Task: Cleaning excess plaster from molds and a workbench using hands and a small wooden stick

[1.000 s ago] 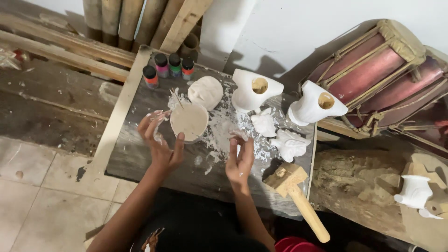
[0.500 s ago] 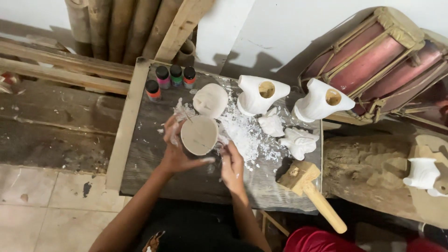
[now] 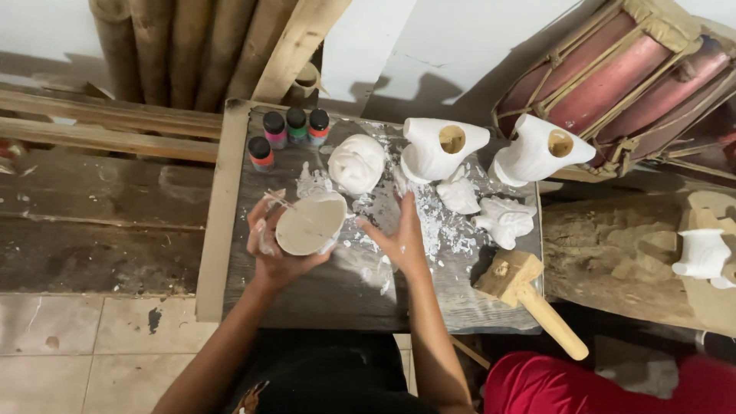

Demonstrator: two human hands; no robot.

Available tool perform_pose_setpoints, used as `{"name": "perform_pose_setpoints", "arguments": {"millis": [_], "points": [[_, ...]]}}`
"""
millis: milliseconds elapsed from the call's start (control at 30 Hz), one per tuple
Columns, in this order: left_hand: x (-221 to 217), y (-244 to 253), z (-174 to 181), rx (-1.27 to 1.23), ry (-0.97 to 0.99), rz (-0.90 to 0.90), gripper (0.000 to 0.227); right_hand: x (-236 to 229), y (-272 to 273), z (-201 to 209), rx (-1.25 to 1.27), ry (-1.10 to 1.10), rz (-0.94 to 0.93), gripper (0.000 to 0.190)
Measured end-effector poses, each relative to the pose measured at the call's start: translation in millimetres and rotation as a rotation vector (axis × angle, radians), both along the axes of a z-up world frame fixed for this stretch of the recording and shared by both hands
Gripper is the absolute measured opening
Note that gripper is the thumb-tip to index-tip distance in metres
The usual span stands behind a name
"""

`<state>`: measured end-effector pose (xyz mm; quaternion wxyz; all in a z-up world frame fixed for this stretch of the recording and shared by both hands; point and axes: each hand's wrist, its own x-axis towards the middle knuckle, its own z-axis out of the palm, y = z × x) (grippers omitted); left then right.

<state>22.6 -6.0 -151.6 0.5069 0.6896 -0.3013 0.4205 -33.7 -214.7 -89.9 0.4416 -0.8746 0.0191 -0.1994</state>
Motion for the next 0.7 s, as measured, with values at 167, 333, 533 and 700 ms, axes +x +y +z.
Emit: {"name": "perform_pose_setpoints", "arguments": {"millis": [167, 333, 533, 700], "points": [[10, 20, 0, 0.005, 0.023, -0.022, 0.127, 20, -6, -22, -0.047, -0.016, 0.079, 0.105], [13, 24, 29, 0.049, 0.019, 0.006, 0.119, 55, 0, -10, -0.040, -0.027, 0.100, 0.115], [5, 28, 40, 0.094, 0.181, -0.001, 0.089, 77, -26, -93, 0.018, -0.041, 0.063, 0.135], [7, 33, 23, 0.015, 0.201, -0.141, 0.125, 80, -18, -73, 0.011, 0.057, 0.068, 0.131]]}}
